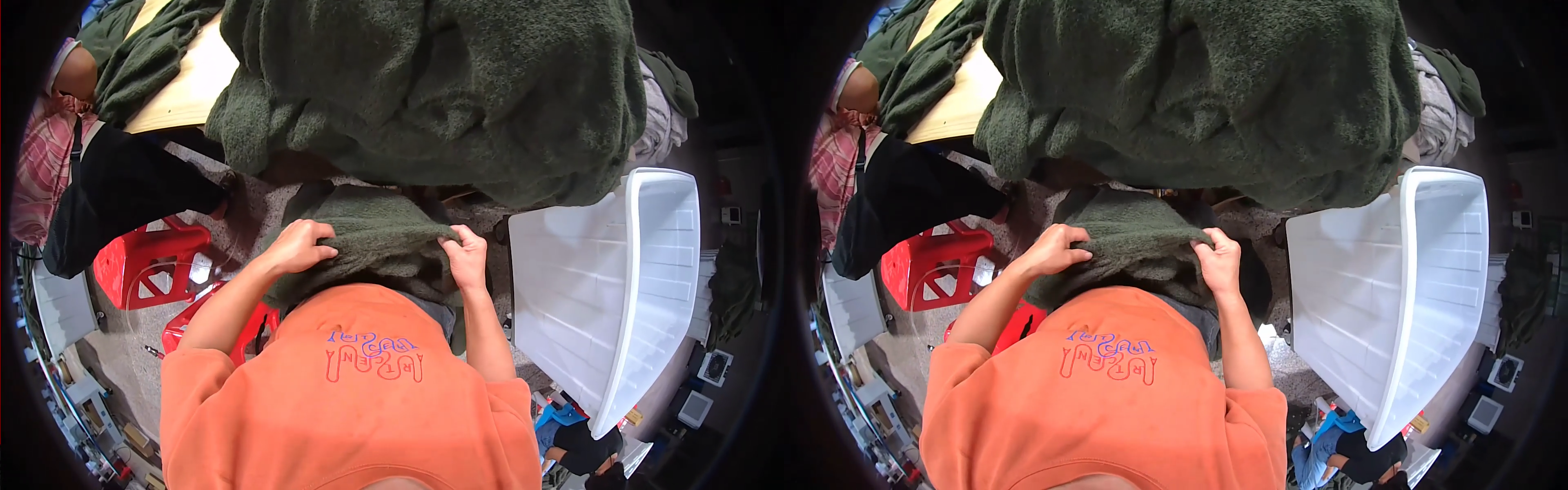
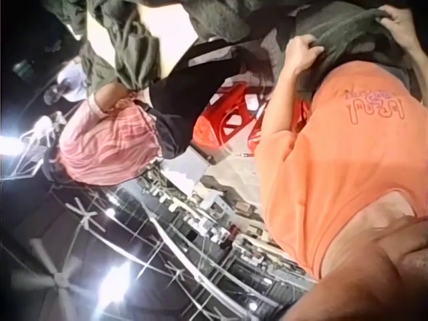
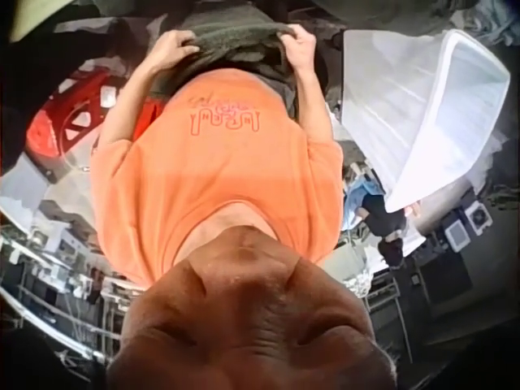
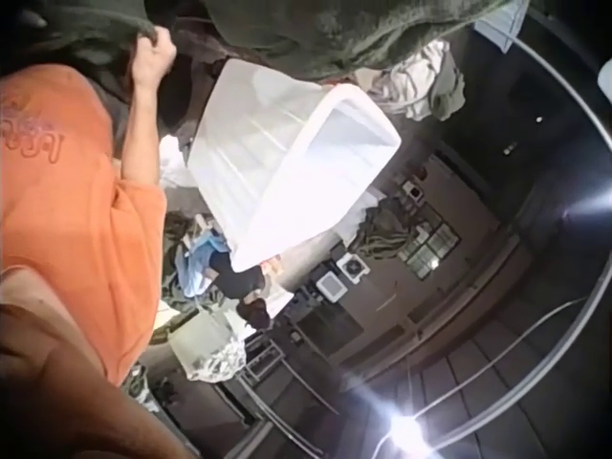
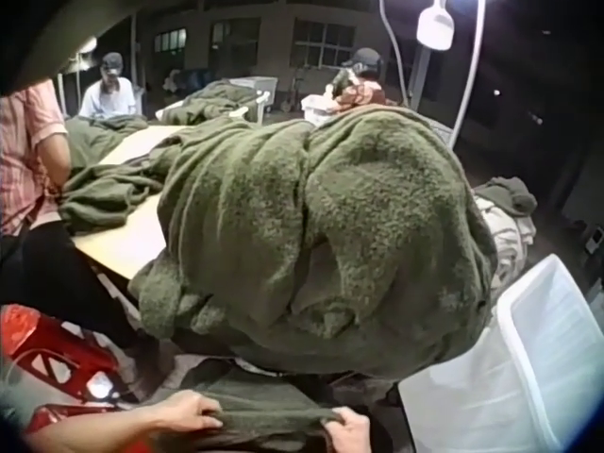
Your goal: Inspecting and checking the quality of green fleece garments at a garment factory.
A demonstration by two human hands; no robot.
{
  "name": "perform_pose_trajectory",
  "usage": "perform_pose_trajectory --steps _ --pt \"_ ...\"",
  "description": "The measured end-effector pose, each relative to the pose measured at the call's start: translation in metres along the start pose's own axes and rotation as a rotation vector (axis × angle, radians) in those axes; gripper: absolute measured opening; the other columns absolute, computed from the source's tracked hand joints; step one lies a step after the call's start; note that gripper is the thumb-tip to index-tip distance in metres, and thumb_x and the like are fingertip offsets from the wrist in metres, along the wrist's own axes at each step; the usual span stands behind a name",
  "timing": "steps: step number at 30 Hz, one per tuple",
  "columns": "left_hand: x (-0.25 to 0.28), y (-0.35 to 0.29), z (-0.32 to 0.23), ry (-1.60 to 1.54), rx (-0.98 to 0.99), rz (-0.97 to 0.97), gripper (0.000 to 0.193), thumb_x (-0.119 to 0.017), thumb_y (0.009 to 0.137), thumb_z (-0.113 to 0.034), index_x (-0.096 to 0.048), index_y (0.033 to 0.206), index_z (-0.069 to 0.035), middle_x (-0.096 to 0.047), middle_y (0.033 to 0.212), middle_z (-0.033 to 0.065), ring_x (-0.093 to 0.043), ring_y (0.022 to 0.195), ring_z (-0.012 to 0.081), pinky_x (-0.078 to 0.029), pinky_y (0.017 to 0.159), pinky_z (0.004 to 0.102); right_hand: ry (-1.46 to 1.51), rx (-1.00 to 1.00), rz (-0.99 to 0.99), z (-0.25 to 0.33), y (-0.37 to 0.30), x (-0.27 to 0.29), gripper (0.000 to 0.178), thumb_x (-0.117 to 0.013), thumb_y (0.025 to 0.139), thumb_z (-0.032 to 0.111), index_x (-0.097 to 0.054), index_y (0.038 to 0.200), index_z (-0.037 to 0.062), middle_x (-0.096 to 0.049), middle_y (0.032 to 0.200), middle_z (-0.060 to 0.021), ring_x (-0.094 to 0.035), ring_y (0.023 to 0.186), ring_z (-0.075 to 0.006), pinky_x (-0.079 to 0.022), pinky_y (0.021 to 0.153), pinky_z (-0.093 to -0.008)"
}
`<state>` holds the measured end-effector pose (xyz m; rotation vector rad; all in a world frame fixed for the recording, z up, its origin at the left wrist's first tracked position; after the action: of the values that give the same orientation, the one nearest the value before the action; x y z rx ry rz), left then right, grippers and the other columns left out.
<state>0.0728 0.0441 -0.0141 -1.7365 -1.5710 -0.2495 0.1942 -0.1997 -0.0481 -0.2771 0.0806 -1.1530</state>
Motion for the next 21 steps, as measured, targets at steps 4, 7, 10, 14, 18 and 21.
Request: perform_pose_trajectory --steps 4,7,10,14,18,21 --pt "-0.009 -0.001 0.030 -0.650 0.144 -0.043 0.004 -0.063 0.071 -0.004 -0.059 0.071 -0.003 -0.055 0.063 -0.0017 -0.047 0.053 0.0042 -0.040 0.048 0.0213 -0.296 0.021 0.080 -0.020 -0.009 0.007 0.021 -0.064 0.069 0.008 -0.059 0.088 0.0006 -0.059 0.066 -0.0066 -0.053 0.060 -0.0085 -0.042 0.056 -0.0240" --pt "-0.011 -0.001 0.041 -1.094 0.292 -0.186 0.007 -0.063 0.070 -0.003 -0.057 0.071 -0.007 -0.056 0.063 -0.0018 -0.049 0.050 0.0054 -0.042 0.044 0.0206 -0.760 -0.092 0.189 -0.029 -0.012 0.021 0.030 -0.068 0.064 0.011 -0.056 0.090 0.0017 -0.057 0.064 -0.0124 -0.056 0.061 -0.0194 -0.043 0.059 -0.0313" --pt "-0.013 -0.002 0.038 -1.101 0.274 -0.122 0.007 -0.064 0.071 -0.006 -0.057 0.071 -0.007 -0.055 0.062 -0.0026 -0.048 0.050 0.0043 -0.040 0.043 0.0185 -0.938 -0.074 0.112 -0.028 -0.011 0.042 0.030 -0.068 0.064 0.011 -0.056 0.090 0.0038 -0.054 0.060 -0.0119 -0.054 0.058 -0.0189 -0.042 0.056 -0.0327" --pt "-0.007 -0.006 0.038 -1.072 0.132 -0.109 0.016 -0.056 0.069 0.006 -0.059 0.080 -0.004 -0.058 0.069 -0.0021 -0.052 0.060 0.0044 -0.041 0.056 0.0175 -0.727 -0.152 -0.157 -0.041 -0.011 0.067 0.033 -0.068 0.066 0.014 -0.055 0.093 -0.0003 -0.056 0.061 -0.0086 -0.052 0.058 -0.0150 -0.041 0.055 -0.0333" --pt "-0.005 -0.008 0.047 -1.001 0.100 -0.076 0.013 -0.055 0.070 0.005 -0.058 0.080 -0.002 -0.057 0.071 -0.0026 -0.049 0.063 0.0037 -0.039 0.059 0.0182 -0.645 -0.279 -0.065 -0.071 -0.008 0.070 0.040 -0.067 0.066 0.023 -0.056 0.096 -0.0019 -0.060 0.081 -0.0220 -0.061 0.075 -0.0287 -0.045 0.067 -0.0333" --pt "-0.009 -0.010 0.054 -1.045 0.298 -0.136 0.012 -0.054 0.072 0.005 -0.057 0.082 -0.001 -0.059 0.074 0.0009 -0.052 0.067 0.0066 -0.043 0.061 0.0203 -0.535 -0.124 -0.101 -0.066 -0.008 0.070 0.028 -0.061 0.072 0.014 -0.057 0.094 -0.0019 -0.061 0.084 -0.0207 -0.060 0.080 -0.0301 -0.045 0.071 -0.0331"
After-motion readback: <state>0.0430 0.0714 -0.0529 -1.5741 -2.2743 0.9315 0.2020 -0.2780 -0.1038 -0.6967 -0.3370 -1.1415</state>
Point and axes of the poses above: each hand's wrist, its own y-axis towards the middle knuckle, its own x-axis out of the back of the hand, z = x × y, the point moved 4 cm from there along y, towards the middle knuckle
